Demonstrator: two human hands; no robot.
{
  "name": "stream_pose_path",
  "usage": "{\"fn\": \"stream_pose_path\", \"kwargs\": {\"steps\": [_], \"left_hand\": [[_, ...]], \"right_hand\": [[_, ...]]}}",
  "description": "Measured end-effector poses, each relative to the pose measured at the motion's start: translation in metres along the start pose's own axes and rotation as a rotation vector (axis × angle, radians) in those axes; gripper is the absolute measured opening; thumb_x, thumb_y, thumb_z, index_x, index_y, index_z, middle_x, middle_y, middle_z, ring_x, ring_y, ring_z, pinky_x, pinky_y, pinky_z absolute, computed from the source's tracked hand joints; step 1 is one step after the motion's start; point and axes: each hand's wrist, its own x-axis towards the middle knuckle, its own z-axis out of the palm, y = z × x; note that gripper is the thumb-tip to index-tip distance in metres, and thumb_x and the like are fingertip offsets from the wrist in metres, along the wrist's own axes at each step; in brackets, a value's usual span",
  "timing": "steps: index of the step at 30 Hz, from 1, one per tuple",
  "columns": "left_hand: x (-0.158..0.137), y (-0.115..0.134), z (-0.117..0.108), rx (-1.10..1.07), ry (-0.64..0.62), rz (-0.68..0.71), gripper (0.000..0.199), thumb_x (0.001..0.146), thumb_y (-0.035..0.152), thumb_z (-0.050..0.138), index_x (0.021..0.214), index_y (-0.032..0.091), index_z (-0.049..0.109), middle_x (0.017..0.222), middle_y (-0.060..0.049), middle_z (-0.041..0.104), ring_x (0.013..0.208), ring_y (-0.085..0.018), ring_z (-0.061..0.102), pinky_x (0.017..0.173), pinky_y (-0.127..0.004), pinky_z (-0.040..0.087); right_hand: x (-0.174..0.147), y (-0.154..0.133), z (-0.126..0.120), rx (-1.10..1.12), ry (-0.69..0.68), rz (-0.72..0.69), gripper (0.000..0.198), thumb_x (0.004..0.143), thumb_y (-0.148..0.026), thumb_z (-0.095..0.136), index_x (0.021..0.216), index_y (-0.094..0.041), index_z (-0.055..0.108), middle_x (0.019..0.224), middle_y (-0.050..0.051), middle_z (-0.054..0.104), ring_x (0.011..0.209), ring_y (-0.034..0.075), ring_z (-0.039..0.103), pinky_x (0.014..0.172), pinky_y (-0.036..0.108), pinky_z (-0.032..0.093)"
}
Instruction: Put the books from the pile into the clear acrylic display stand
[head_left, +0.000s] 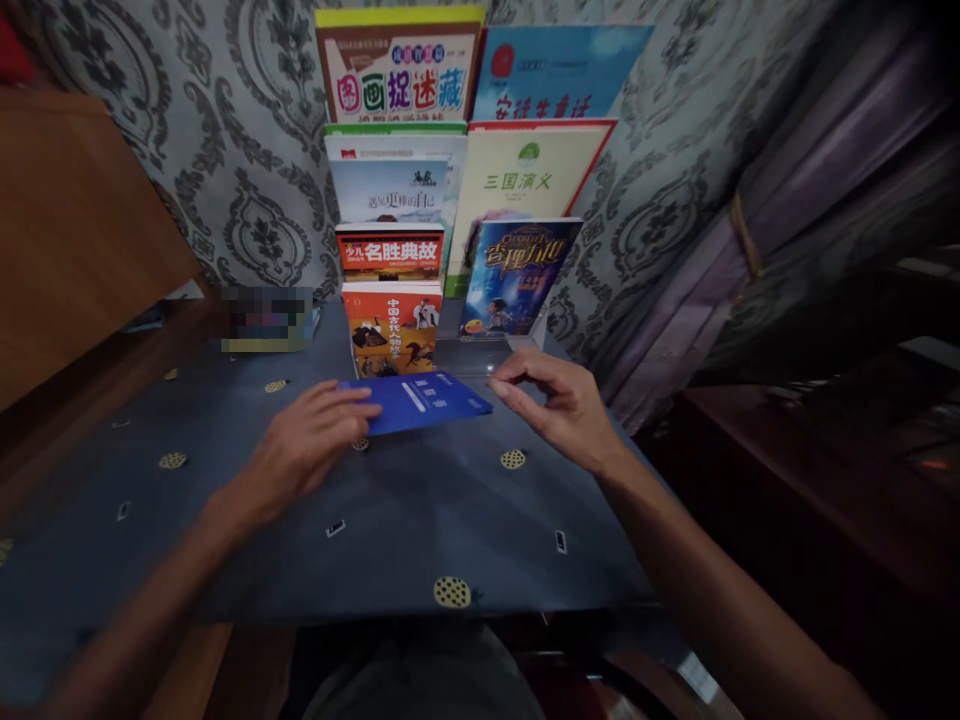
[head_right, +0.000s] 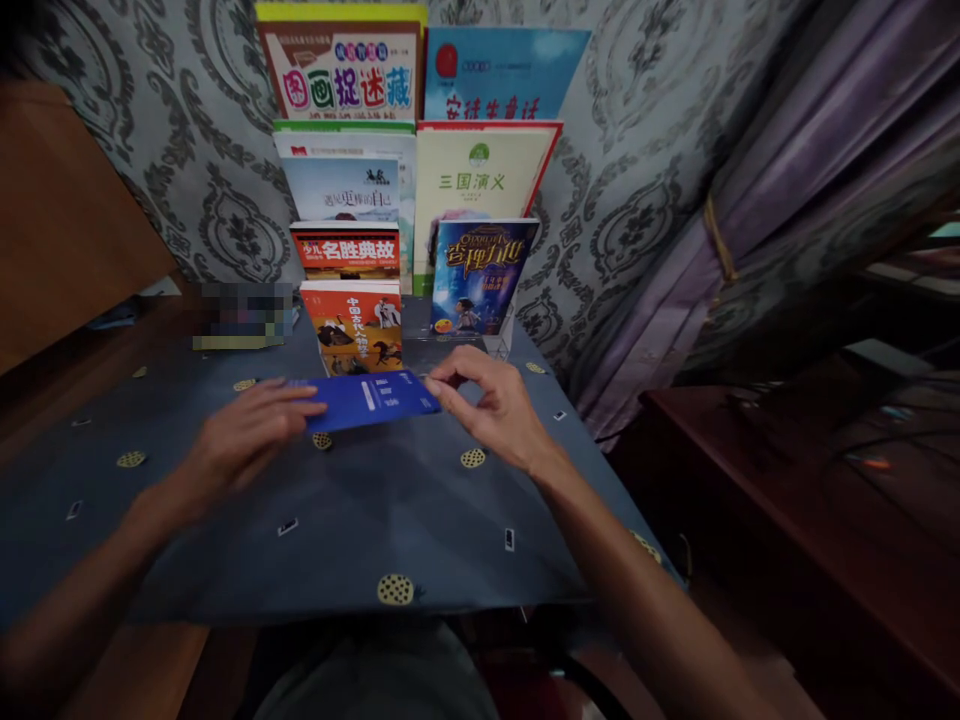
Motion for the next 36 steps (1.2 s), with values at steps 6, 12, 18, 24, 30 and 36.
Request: {"fn": "stream_pose_path", "kwargs": {"steps": [6, 12, 18, 24, 30, 36], "left_hand": [[-0.057, 0.001, 0.052, -0.066, -0.399, -0.081, 0.029, 0.102, 0.04, 0.047, 0.121, 0.025, 0.063, 0.148, -0.007, 0.058, 0.145, -0.021, 0.044, 0.125, -0.054, 0.023], [-0.065, 0.01, 0.064, -0.101, -0.346, -0.179, 0.037, 0.102, 0.04, 0.046, 0.132, 0.024, 0.061, 0.142, -0.008, 0.063, 0.138, -0.022, 0.053, 0.122, -0.05, 0.035], [-0.067, 0.009, 0.067, -0.152, -0.317, -0.207, 0.034, 0.103, 0.039, 0.043, 0.126, 0.024, 0.063, 0.138, -0.006, 0.066, 0.133, -0.02, 0.057, 0.122, -0.049, 0.036], [-0.067, 0.009, 0.066, -0.191, -0.334, -0.23, 0.033, 0.103, 0.041, 0.042, 0.125, 0.025, 0.063, 0.147, -0.006, 0.059, 0.141, -0.02, 0.05, 0.122, -0.052, 0.033], [-0.033, 0.014, 0.09, -0.056, -0.371, -0.218, 0.044, 0.106, 0.037, 0.034, 0.145, 0.024, 0.049, 0.155, -0.008, 0.05, 0.145, -0.02, 0.043, 0.123, -0.048, 0.031], [0.015, 0.005, 0.117, 0.083, -0.418, -0.238, 0.058, 0.105, 0.044, 0.033, 0.154, 0.012, 0.035, 0.163, -0.017, 0.033, 0.154, -0.027, 0.026, 0.123, -0.054, 0.025]], "right_hand": [[-0.037, 0.015, 0.042, -0.002, -0.398, 0.057, 0.03, 0.101, -0.041, 0.048, 0.104, -0.023, 0.072, 0.102, 0.007, 0.074, 0.099, 0.023, 0.068, 0.092, 0.042, 0.054], [-0.049, 0.007, 0.131, -0.043, -0.691, 0.031, 0.051, 0.107, -0.04, 0.033, 0.154, -0.023, 0.041, 0.159, 0.008, 0.045, 0.148, 0.022, 0.039, 0.122, 0.044, 0.033], [-0.031, 0.024, 0.163, -0.131, -0.704, 0.06, 0.068, 0.105, -0.057, 0.03, 0.157, -0.013, 0.033, 0.163, 0.015, 0.035, 0.154, 0.023, 0.025, 0.127, 0.045, 0.022], [-0.033, 0.067, 0.125, -0.447, -0.585, 0.243, 0.062, 0.105, -0.039, 0.034, 0.154, -0.002, 0.036, 0.163, 0.024, 0.028, 0.154, 0.031, 0.024, 0.125, 0.053, 0.021], [-0.039, 0.07, 0.109, -0.544, -0.595, 0.286, 0.06, 0.104, -0.035, 0.031, 0.155, -0.003, 0.035, 0.163, 0.022, 0.031, 0.154, 0.029, 0.024, 0.125, 0.051, 0.02], [-0.044, 0.078, 0.116, -0.57, -0.534, 0.215, 0.057, 0.105, -0.038, 0.029, 0.154, -0.01, 0.039, 0.162, 0.018, 0.036, 0.152, 0.028, 0.029, 0.123, 0.053, 0.024]]}}
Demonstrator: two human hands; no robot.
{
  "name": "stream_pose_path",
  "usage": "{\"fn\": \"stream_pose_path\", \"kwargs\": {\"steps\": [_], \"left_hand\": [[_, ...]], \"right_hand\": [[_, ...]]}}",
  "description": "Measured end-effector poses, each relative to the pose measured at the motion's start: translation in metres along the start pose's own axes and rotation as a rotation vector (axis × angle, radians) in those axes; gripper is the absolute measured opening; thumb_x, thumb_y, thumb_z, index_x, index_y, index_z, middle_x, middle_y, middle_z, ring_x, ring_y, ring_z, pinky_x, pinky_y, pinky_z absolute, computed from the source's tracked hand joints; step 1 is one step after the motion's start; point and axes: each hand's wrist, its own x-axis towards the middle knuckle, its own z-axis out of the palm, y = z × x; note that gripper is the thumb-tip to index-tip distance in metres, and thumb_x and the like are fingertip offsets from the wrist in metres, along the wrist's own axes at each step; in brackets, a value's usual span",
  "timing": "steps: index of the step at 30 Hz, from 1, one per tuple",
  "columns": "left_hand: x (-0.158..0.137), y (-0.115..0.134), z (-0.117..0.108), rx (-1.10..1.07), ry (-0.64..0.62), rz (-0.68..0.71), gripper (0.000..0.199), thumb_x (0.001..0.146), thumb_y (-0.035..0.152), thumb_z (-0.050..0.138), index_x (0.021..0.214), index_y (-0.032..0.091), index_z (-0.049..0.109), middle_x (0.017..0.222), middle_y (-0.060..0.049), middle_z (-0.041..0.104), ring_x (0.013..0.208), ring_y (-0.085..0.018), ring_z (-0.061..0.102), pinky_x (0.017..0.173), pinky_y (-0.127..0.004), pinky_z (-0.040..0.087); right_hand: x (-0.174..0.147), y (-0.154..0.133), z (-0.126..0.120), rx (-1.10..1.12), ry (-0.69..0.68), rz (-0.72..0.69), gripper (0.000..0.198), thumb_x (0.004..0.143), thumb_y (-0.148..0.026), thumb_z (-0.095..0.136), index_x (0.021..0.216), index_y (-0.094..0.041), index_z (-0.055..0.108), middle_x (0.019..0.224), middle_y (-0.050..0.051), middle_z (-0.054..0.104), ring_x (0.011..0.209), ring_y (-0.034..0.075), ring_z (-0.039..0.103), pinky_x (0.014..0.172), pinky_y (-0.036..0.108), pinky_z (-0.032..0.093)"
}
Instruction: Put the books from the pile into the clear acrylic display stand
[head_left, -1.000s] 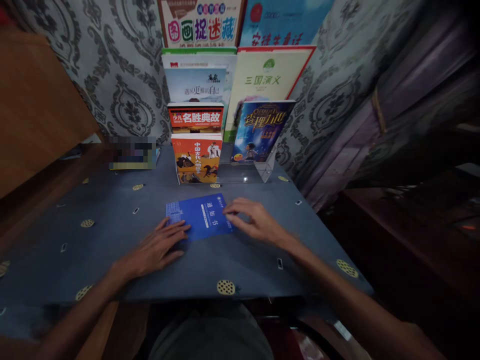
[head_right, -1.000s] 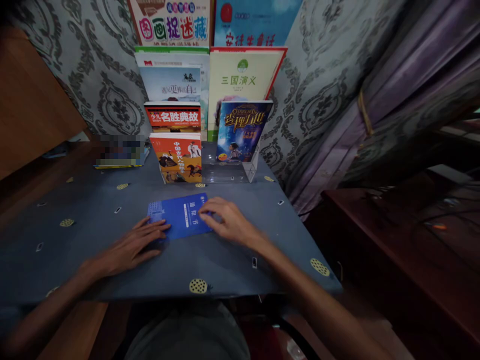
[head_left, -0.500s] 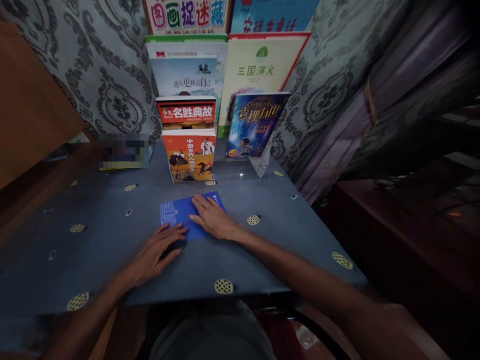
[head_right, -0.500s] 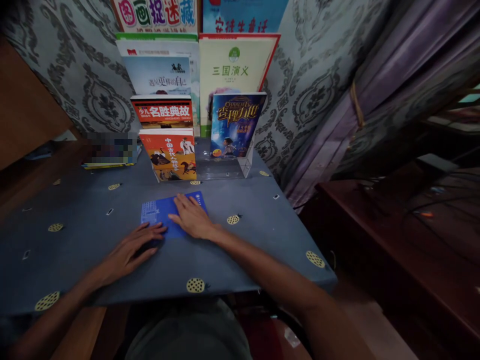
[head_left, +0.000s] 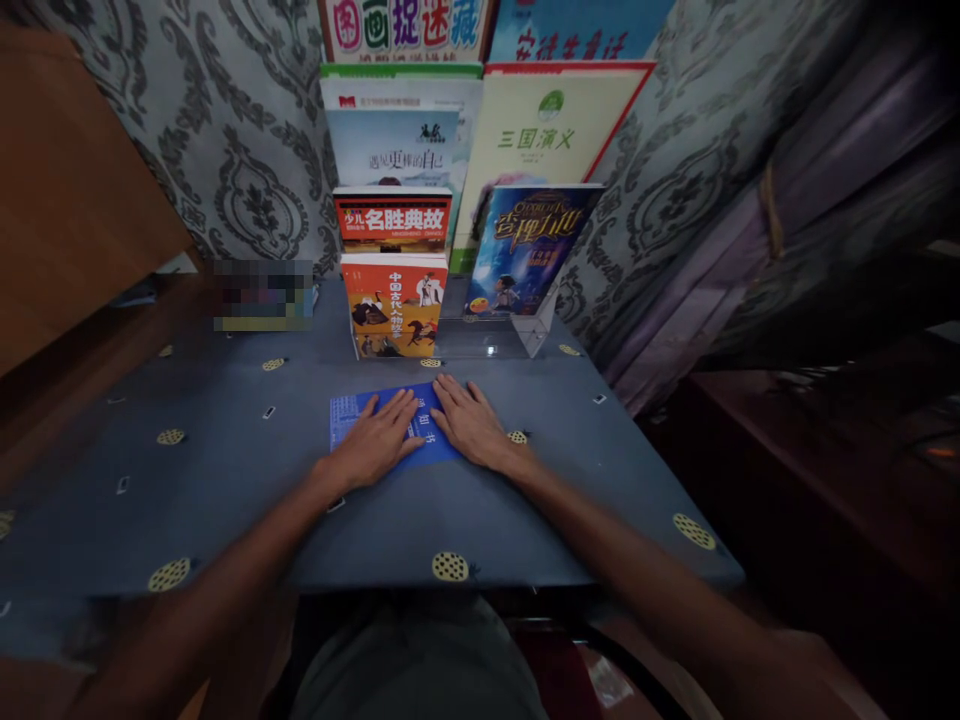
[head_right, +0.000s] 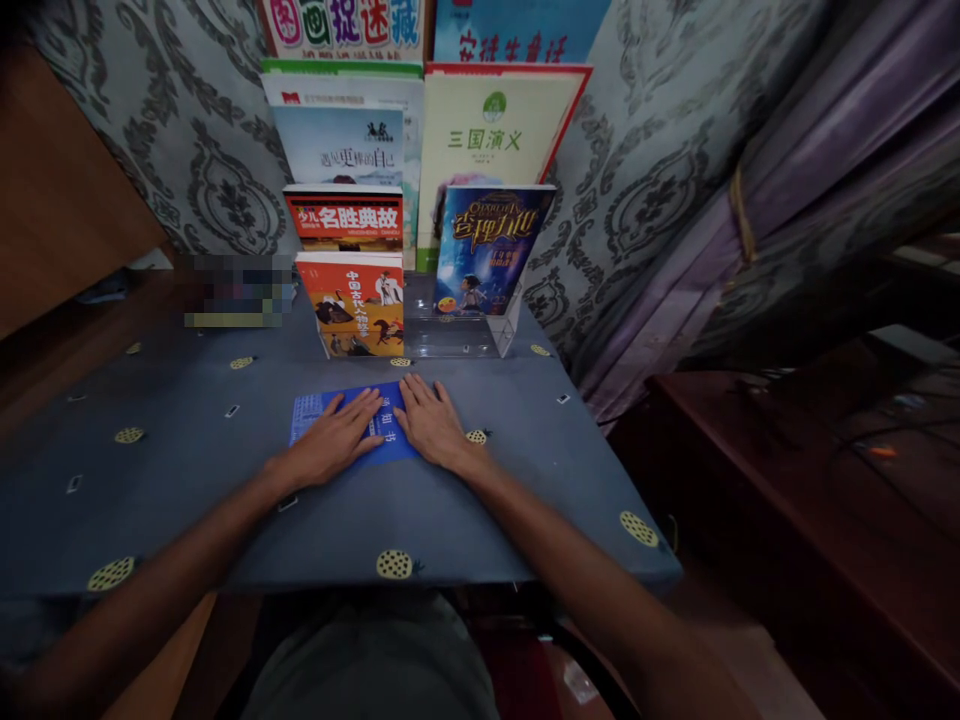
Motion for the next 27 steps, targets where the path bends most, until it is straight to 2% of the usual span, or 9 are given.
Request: {"fn": "stream_pose_path", "kwargs": {"steps": [3, 7, 11, 15, 21, 24, 27], "left_hand": [[-0.008, -0.014, 0.002, 0.087, 0.01, -0.168, 0.065, 0.104, 0.048, 0.035, 0.154, 0.006, 0.035, 0.163, -0.021, 0.031, 0.153, -0.031, 0.026, 0.121, -0.058, 0.026], [-0.039, -0.035, 0.005, 0.156, 0.063, -0.328, 0.067, 0.104, 0.048, 0.034, 0.154, 0.003, 0.033, 0.163, -0.021, 0.031, 0.153, -0.032, 0.025, 0.121, -0.057, 0.028], [-0.053, -0.043, 0.009, 0.154, 0.102, -0.351, 0.064, 0.104, 0.047, 0.032, 0.153, 0.005, 0.037, 0.161, -0.02, 0.035, 0.153, -0.031, 0.028, 0.12, -0.054, 0.03], [-0.05, -0.041, 0.009, 0.146, 0.131, -0.37, 0.062, 0.104, 0.046, 0.033, 0.151, 0.007, 0.04, 0.16, -0.019, 0.039, 0.152, -0.03, 0.03, 0.12, -0.054, 0.031], [-0.048, -0.034, 0.003, 0.192, 0.176, -0.371, 0.056, 0.104, 0.041, 0.035, 0.147, 0.006, 0.045, 0.156, -0.02, 0.045, 0.146, -0.032, 0.039, 0.117, -0.052, 0.032], [-0.047, -0.031, -0.003, 0.217, 0.187, -0.378, 0.053, 0.103, 0.04, 0.037, 0.143, 0.008, 0.05, 0.147, -0.021, 0.054, 0.134, -0.034, 0.051, 0.109, -0.052, 0.039], [-0.043, -0.03, -0.011, 0.242, 0.177, -0.392, 0.049, 0.103, 0.042, 0.037, 0.135, 0.01, 0.057, 0.132, -0.02, 0.06, 0.122, -0.035, 0.055, 0.098, -0.052, 0.046]], "right_hand": [[0.0, 0.002, 0.003, -0.019, -0.009, 0.013, 0.058, 0.105, -0.037, 0.027, 0.154, -0.007, 0.038, 0.161, 0.019, 0.036, 0.153, 0.028, 0.028, 0.123, 0.053, 0.023], [0.0, 0.002, 0.001, -0.033, -0.024, 0.015, 0.059, 0.106, -0.038, 0.026, 0.155, -0.007, 0.037, 0.162, 0.018, 0.035, 0.153, 0.027, 0.028, 0.124, 0.051, 0.022], [0.002, -0.005, -0.005, -0.059, -0.036, 0.038, 0.058, 0.105, -0.035, 0.026, 0.154, -0.005, 0.037, 0.162, 0.019, 0.034, 0.153, 0.029, 0.027, 0.123, 0.056, 0.021], [-0.006, -0.029, -0.004, -0.094, -0.034, 0.05, 0.057, 0.106, -0.036, 0.029, 0.152, -0.004, 0.041, 0.16, 0.022, 0.036, 0.153, 0.032, 0.026, 0.123, 0.061, 0.017], [-0.052, -0.073, 0.01, 0.009, -0.02, -0.154, 0.062, 0.106, -0.049, 0.034, 0.156, -0.012, 0.036, 0.163, 0.016, 0.034, 0.154, 0.027, 0.024, 0.125, 0.051, 0.021], [-0.074, -0.072, 0.006, 0.048, -0.047, -0.208, 0.064, 0.105, -0.051, 0.035, 0.157, -0.013, 0.035, 0.164, 0.015, 0.032, 0.154, 0.026, 0.024, 0.125, 0.05, 0.023], [-0.085, -0.058, -0.004, 0.058, -0.036, -0.142, 0.066, 0.105, -0.052, 0.036, 0.157, -0.012, 0.035, 0.163, 0.016, 0.033, 0.154, 0.027, 0.025, 0.125, 0.051, 0.024]]}}
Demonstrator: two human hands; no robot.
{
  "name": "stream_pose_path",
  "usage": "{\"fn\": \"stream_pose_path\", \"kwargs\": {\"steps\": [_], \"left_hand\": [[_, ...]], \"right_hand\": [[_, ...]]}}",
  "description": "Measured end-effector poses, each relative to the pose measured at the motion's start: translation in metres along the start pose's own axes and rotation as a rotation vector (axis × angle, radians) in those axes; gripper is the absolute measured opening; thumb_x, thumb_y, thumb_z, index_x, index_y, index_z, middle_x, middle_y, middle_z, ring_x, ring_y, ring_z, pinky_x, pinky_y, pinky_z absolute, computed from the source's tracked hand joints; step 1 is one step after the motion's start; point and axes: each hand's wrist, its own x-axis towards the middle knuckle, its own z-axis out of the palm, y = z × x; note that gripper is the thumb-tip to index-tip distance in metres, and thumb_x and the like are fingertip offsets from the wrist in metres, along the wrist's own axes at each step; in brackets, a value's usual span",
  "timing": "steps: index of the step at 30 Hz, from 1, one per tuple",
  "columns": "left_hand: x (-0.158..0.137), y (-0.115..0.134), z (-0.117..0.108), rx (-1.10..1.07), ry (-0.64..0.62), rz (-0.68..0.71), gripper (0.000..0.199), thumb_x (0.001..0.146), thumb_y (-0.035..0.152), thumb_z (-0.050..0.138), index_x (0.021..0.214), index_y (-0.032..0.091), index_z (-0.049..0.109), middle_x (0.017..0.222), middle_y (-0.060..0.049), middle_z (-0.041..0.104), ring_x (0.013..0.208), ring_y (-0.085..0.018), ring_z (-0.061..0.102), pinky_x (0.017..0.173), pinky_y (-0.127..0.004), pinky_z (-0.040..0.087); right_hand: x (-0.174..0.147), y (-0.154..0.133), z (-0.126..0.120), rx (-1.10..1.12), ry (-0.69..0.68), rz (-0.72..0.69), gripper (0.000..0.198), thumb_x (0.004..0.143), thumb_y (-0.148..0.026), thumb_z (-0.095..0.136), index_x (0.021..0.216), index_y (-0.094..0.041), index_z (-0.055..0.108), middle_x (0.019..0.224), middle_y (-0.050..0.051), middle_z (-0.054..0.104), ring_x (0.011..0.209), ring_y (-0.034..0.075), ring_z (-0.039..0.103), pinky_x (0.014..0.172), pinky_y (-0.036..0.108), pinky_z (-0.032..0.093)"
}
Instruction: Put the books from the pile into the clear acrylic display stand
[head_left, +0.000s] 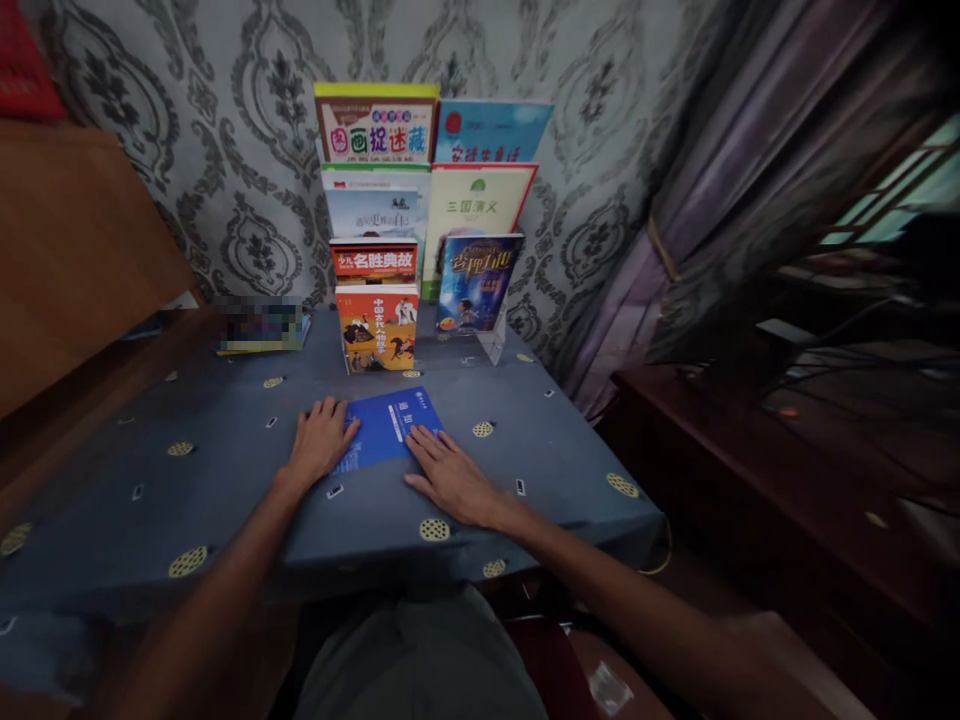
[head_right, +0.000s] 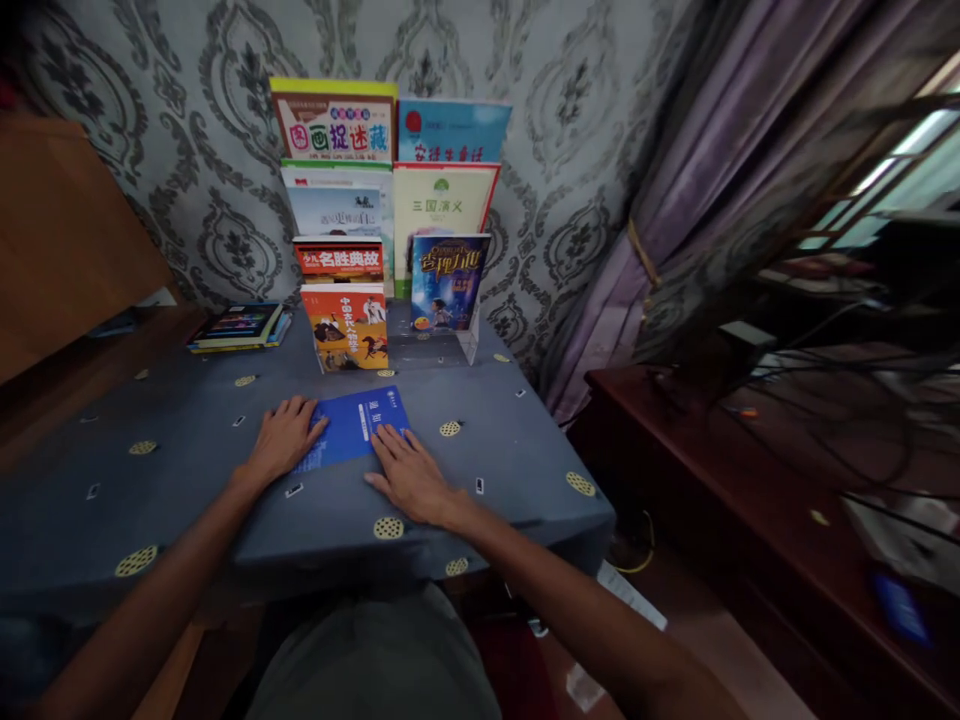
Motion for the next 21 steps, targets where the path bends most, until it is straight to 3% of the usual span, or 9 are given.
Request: {"fn": "stream_pose_path", "kwargs": {"steps": [5, 8, 12, 17, 21], "left_hand": [[0.01, -0.002, -0.006, 0.004, 0.014, -0.022, 0.045, 0.101, 0.047, 0.042, 0.121, 0.013, 0.063, 0.123, -0.018, 0.061, 0.118, -0.036, 0.054, 0.092, -0.048, 0.047], [0.016, -0.008, -0.008, -0.033, 0.002, -0.053, 0.046, 0.098, 0.051, 0.046, 0.115, 0.011, 0.063, 0.114, -0.018, 0.066, 0.111, -0.034, 0.058, 0.09, -0.044, 0.045], [0.019, -0.013, -0.014, -0.139, -0.067, -0.056, 0.042, 0.096, 0.054, 0.049, 0.091, 0.015, 0.066, 0.092, -0.013, 0.07, 0.094, -0.03, 0.062, 0.082, -0.037, 0.043], [-0.003, 0.002, -0.03, -0.23, -0.252, -0.038, 0.038, 0.098, 0.046, 0.046, 0.08, 0.019, 0.066, 0.083, -0.007, 0.07, 0.085, -0.023, 0.064, 0.07, -0.031, 0.037], [-0.021, 0.028, -0.04, -0.266, -0.417, 0.107, 0.039, 0.098, 0.047, 0.049, 0.075, 0.021, 0.067, 0.078, -0.005, 0.07, 0.079, -0.023, 0.065, 0.067, -0.031, 0.037]], "right_hand": [[-0.007, 0.019, -0.012, -0.016, -0.009, 0.122, 0.062, 0.106, -0.046, 0.035, 0.155, -0.01, 0.037, 0.162, 0.018, 0.034, 0.153, 0.028, 0.027, 0.125, 0.055, 0.023], [-0.006, 0.025, -0.011, -0.009, 0.008, 0.122, 0.056, 0.106, -0.039, 0.035, 0.154, -0.011, 0.04, 0.161, 0.017, 0.037, 0.153, 0.027, 0.029, 0.125, 0.053, 0.024], [0.0, 0.038, -0.011, -0.01, 0.058, 0.102, 0.052, 0.105, -0.036, 0.036, 0.152, -0.014, 0.045, 0.159, 0.016, 0.04, 0.151, 0.027, 0.032, 0.123, 0.055, 0.026], [0.026, 0.059, -0.019, -0.052, 0.049, 0.121, 0.051, 0.106, -0.036, 0.033, 0.149, -0.014, 0.049, 0.155, 0.017, 0.046, 0.15, 0.029, 0.034, 0.123, 0.058, 0.023], [0.053, 0.065, -0.022, -0.05, -0.001, 0.109, 0.052, 0.106, -0.036, 0.034, 0.149, -0.01, 0.048, 0.157, 0.018, 0.044, 0.151, 0.029, 0.032, 0.124, 0.058, 0.019]]}}
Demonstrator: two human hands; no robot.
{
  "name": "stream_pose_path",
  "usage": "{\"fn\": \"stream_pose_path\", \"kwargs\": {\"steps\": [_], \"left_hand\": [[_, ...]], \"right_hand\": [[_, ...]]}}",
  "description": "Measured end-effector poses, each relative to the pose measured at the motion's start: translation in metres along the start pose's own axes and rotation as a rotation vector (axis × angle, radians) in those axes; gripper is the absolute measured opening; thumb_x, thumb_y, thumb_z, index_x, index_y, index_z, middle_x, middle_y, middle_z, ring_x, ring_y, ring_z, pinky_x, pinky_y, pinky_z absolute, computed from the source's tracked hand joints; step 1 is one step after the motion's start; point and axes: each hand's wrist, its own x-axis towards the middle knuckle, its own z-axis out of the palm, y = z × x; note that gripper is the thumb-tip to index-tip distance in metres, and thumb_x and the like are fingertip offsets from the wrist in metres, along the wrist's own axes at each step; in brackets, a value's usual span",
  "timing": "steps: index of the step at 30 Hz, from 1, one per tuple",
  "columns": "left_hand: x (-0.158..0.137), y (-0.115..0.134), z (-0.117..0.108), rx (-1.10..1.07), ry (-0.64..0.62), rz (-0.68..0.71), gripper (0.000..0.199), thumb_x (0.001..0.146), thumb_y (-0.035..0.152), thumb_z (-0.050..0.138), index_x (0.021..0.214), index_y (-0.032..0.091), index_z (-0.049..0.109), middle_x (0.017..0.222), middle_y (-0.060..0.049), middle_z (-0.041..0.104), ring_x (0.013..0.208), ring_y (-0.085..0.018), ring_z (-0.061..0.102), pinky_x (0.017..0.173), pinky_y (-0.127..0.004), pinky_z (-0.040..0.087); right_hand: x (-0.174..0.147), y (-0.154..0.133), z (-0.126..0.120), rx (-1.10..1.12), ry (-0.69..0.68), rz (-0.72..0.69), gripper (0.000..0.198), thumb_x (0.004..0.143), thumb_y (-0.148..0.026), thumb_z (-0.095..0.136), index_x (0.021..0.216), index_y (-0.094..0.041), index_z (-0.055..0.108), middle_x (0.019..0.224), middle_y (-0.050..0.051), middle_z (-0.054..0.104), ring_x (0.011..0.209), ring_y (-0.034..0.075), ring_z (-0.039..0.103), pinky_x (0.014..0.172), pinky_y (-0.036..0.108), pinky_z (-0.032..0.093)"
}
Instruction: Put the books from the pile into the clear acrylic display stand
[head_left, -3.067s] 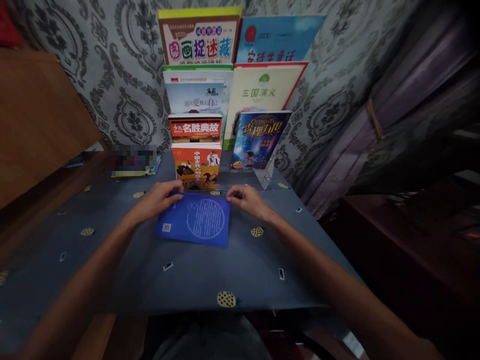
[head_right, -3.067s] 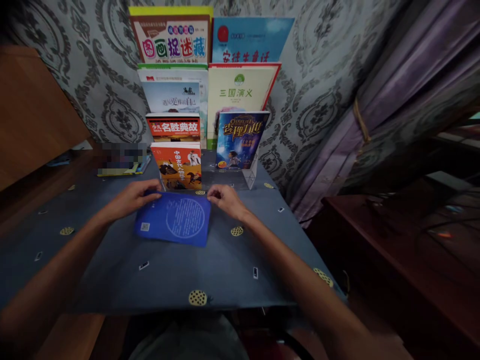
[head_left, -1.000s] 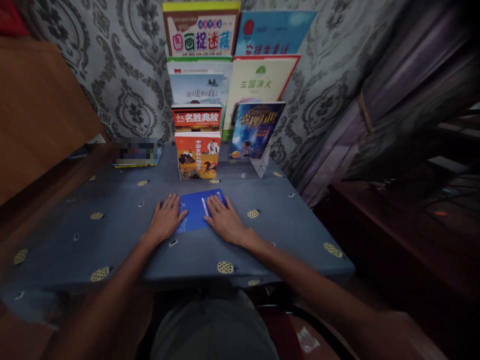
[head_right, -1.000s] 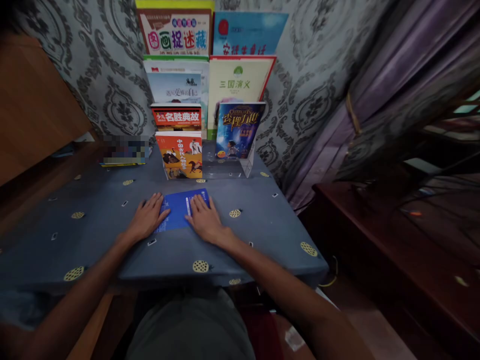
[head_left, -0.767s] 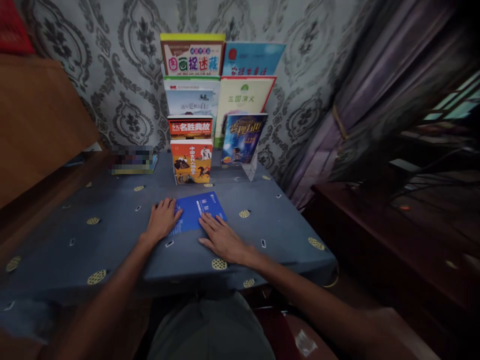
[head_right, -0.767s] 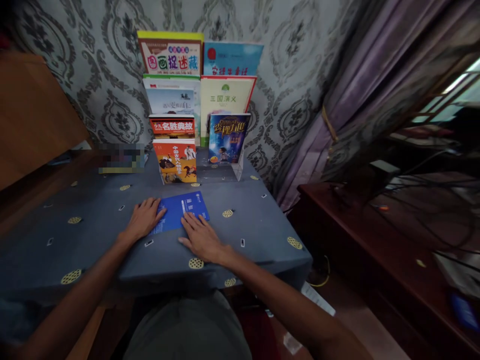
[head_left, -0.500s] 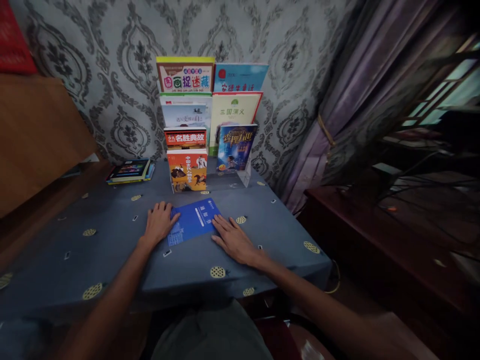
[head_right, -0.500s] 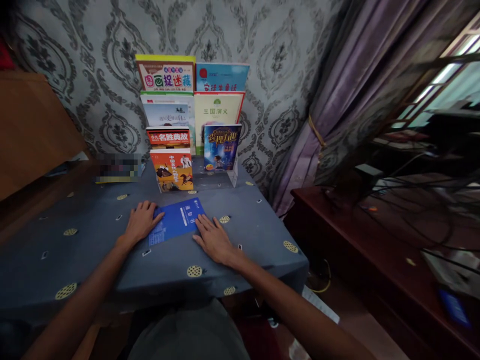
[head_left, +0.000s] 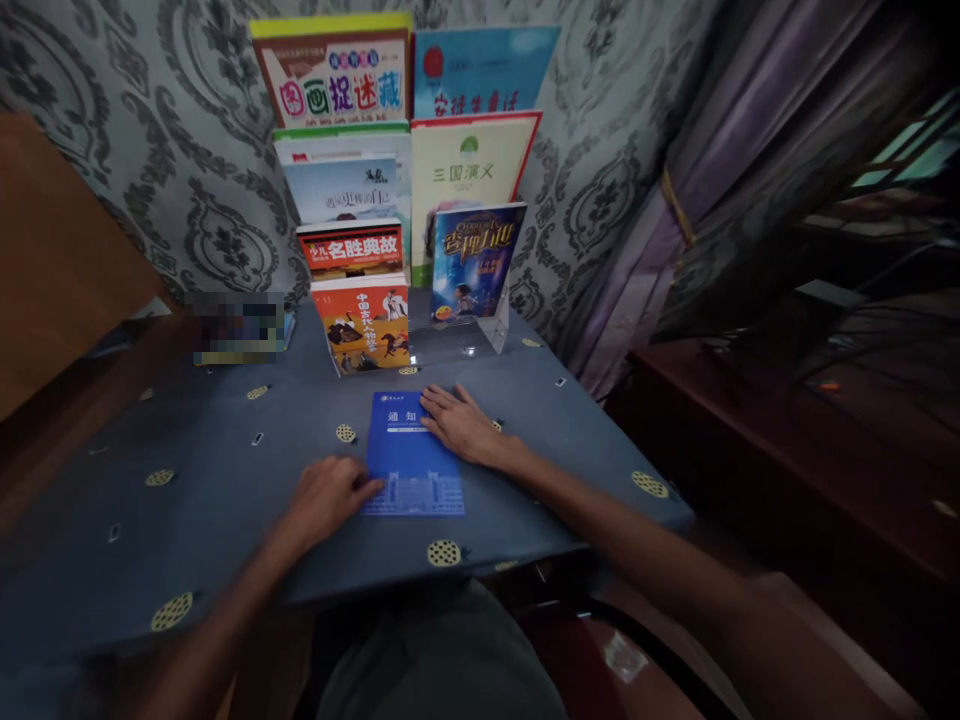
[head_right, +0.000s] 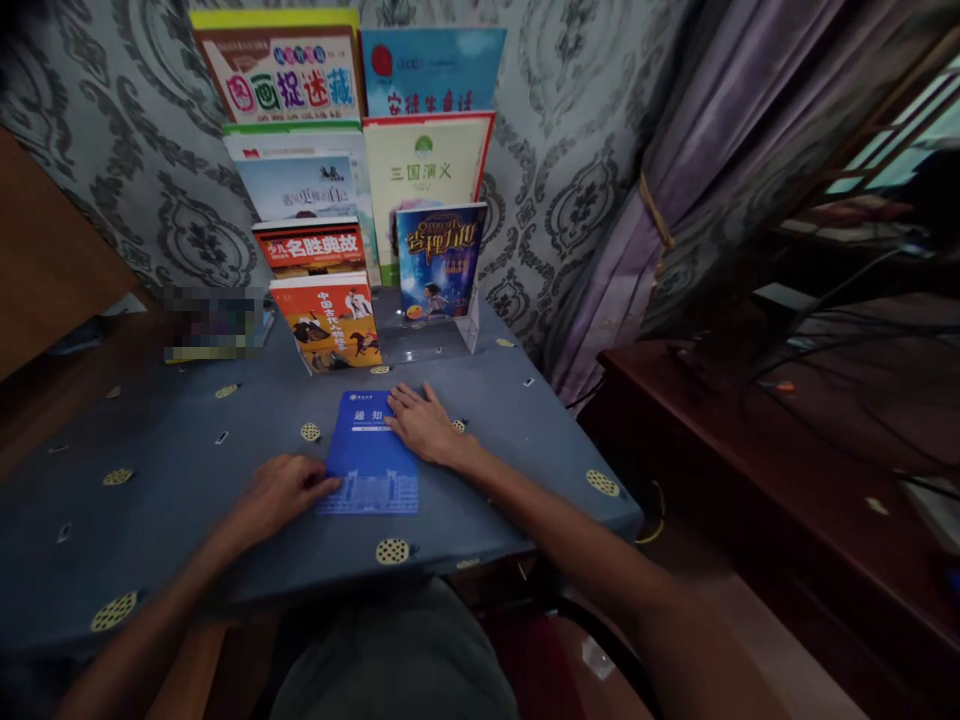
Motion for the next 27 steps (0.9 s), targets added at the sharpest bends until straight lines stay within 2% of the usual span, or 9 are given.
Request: {"fn": "stream_pose_path", "kwargs": {"steps": [2, 5, 7, 9, 15, 18, 20, 24, 27], "left_hand": [[0.005, 0.009, 0.003, 0.012, 0.054, 0.054, 0.037, 0.099, 0.045, 0.046, 0.08, 0.021, 0.068, 0.085, -0.006, 0.071, 0.083, -0.023, 0.065, 0.071, -0.032, 0.041], [0.031, 0.011, 0.011, 0.059, 0.288, 0.136, 0.031, 0.1, 0.04, 0.045, 0.111, 0.019, 0.066, 0.117, -0.011, 0.069, 0.108, -0.026, 0.063, 0.09, -0.037, 0.048], [0.052, 0.007, 0.02, 0.072, 0.355, 0.206, 0.042, 0.1, 0.038, 0.045, 0.135, 0.017, 0.056, 0.143, -0.014, 0.057, 0.131, -0.028, 0.053, 0.108, -0.044, 0.043], [0.069, 0.002, 0.03, 0.083, 0.338, 0.234, 0.05, 0.101, 0.037, 0.042, 0.146, 0.016, 0.047, 0.156, -0.015, 0.046, 0.145, -0.029, 0.04, 0.117, -0.049, 0.034], [0.078, -0.003, 0.046, 0.128, 0.352, 0.223, 0.052, 0.104, 0.037, 0.034, 0.151, 0.016, 0.043, 0.161, -0.013, 0.04, 0.151, -0.028, 0.033, 0.121, -0.051, 0.03], [0.074, -0.001, 0.045, 0.134, 0.363, 0.208, 0.052, 0.104, 0.037, 0.035, 0.15, 0.017, 0.045, 0.16, -0.015, 0.041, 0.15, -0.029, 0.034, 0.12, -0.051, 0.031], [0.072, 0.001, 0.044, 0.135, 0.403, 0.132, 0.051, 0.103, 0.039, 0.038, 0.148, 0.016, 0.047, 0.158, -0.018, 0.042, 0.149, -0.033, 0.035, 0.118, -0.053, 0.033], [0.067, 0.005, 0.046, 0.095, 0.487, -0.014, 0.051, 0.101, 0.04, 0.042, 0.144, 0.014, 0.049, 0.153, -0.023, 0.047, 0.147, -0.038, 0.037, 0.116, -0.057, 0.034], [0.071, 0.002, 0.047, -0.108, 0.491, 0.01, 0.05, 0.099, 0.037, 0.044, 0.144, 0.015, 0.046, 0.148, -0.021, 0.052, 0.142, -0.036, 0.044, 0.115, -0.057, 0.035]], "right_hand": [[0.008, -0.002, 0.002, -0.005, -0.009, -0.009, 0.055, 0.105, -0.038, 0.037, 0.15, -0.008, 0.045, 0.159, 0.019, 0.04, 0.152, 0.029, 0.03, 0.124, 0.057, 0.017], [0.01, -0.005, 0.007, 0.001, -0.002, -0.022, 0.059, 0.105, -0.042, 0.037, 0.153, -0.007, 0.04, 0.161, 0.019, 0.035, 0.153, 0.029, 0.026, 0.125, 0.055, 0.015], [0.007, -0.006, 0.009, 0.014, 0.005, -0.023, 0.06, 0.105, -0.043, 0.037, 0.154, -0.008, 0.038, 0.162, 0.019, 0.034, 0.154, 0.029, 0.025, 0.125, 0.056, 0.014], [-0.001, -0.009, 0.01, 0.025, 0.008, -0.034, 0.061, 0.105, -0.044, 0.038, 0.155, -0.009, 0.038, 0.162, 0.019, 0.034, 0.154, 0.029, 0.024, 0.126, 0.056, 0.013], [-0.053, -0.039, 0.008, 0.094, -0.071, -0.22, 0.066, 0.103, -0.048, 0.047, 0.156, -0.011, 0.036, 0.163, 0.017, 0.032, 0.155, 0.028, 0.02, 0.127, 0.054, 0.007], [-0.082, -0.051, 0.002, 0.208, -0.146, -0.331, 0.061, 0.103, -0.042, 0.049, 0.156, -0.014, 0.035, 0.163, 0.015, 0.034, 0.155, 0.025, 0.023, 0.128, 0.052, 0.009], [-0.095, -0.052, -0.004, 0.304, -0.167, -0.369, 0.056, 0.104, -0.037, 0.048, 0.156, -0.017, 0.038, 0.162, 0.012, 0.038, 0.153, 0.021, 0.027, 0.128, 0.048, 0.012], [-0.096, -0.042, -0.008, 0.471, -0.092, -0.282, 0.039, 0.106, -0.033, 0.046, 0.141, -0.022, 0.059, 0.143, 0.008, 0.062, 0.141, 0.019, 0.048, 0.123, 0.043, 0.029], [-0.083, -0.03, -0.002, 0.477, 0.05, -0.145, 0.034, 0.103, -0.032, 0.052, 0.131, -0.019, 0.066, 0.136, 0.012, 0.066, 0.134, 0.022, 0.054, 0.117, 0.044, 0.039]]}}
